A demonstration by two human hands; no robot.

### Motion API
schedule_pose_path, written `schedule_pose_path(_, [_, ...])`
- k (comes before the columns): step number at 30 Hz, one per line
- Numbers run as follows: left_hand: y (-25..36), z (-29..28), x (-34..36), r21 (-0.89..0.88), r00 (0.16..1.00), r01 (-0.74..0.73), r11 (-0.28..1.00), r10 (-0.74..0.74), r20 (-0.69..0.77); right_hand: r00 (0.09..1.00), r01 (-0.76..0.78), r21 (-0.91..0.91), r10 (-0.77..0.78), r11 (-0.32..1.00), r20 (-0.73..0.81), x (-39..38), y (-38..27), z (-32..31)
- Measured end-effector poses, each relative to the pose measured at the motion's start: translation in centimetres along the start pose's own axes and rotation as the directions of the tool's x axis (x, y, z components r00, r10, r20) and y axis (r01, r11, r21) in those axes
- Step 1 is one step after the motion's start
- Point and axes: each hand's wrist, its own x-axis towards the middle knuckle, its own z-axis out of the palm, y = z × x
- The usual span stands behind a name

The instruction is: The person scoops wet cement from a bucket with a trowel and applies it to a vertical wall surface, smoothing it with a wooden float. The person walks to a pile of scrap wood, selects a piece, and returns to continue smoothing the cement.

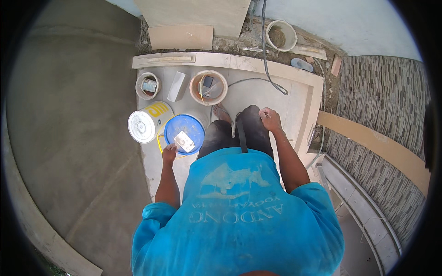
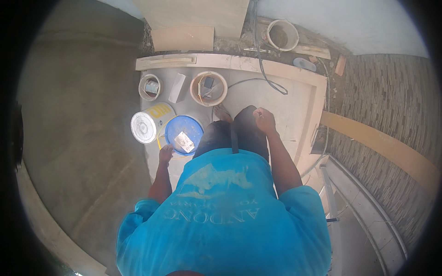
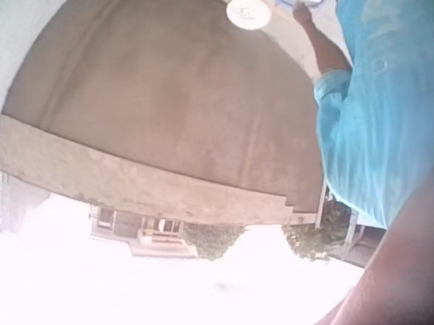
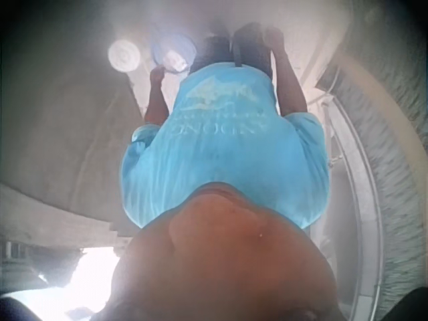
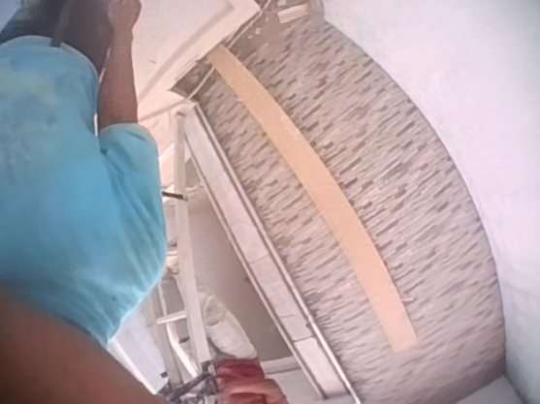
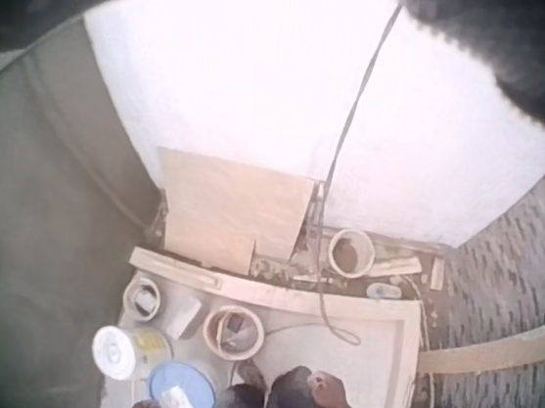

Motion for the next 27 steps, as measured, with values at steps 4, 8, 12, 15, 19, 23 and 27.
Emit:
schedule_pose_path(4, [7.8, -0.1, 1.2, -0.205, 0.993, -0.107, 0.973, 0.094, -0.073, 0.976, 0.123, -0.070, -0.108, 0.990, 0.191, 7.4, -4.7, 3.1])
schedule_pose_path(8, [14.5, 2.2, -3.3, -0.233, 0.984, -0.137, 0.963, 0.105, -0.143, 0.961, 0.168, -0.146, -0.129, 0.975, 0.245, 18.8, -8.8, 6.3])
schedule_pose_path(12, [12.5, 5.6, -8.1, -0.190, 0.983, 0.041, 0.981, -0.074, -0.168, 0.977, 0.127, -0.409, -0.042, 0.904, 0.210, 35.7, -14.3, 8.1])
schedule_pose_path(15, [7.5, 9.0, -13.5, -0.217, 0.915, 0.358, 0.908, -0.387, -0.114, 0.974, 0.155, -0.470, -0.214, 0.869, -0.074, 50.2, -20.0, 8.5])
schedule_pose_path(19, [6.1, 11.0, -18.7, -0.298, 0.787, 0.588, 0.752, -0.617, -0.004, 0.873, 0.153, -0.619, -0.399, 0.770, -0.281, 65.4, -26.5, 4.5])
schedule_pose_path(23, [8.8, 11.2, -19.8, -0.272, 0.765, 0.623, 0.734, -0.644, 0.015, 0.847, 0.115, -0.727, -0.449, 0.677, -0.285, 72.7, -25.5, 2.9])
schedule_pose_path(27, [13.0, 13.0, -19.7, -0.353, 0.738, 0.632, 0.690, -0.675, 0.001, 0.882, 0.130, -0.719, -0.411, 0.682, -0.231, 70.1, -29.1, 3.9])
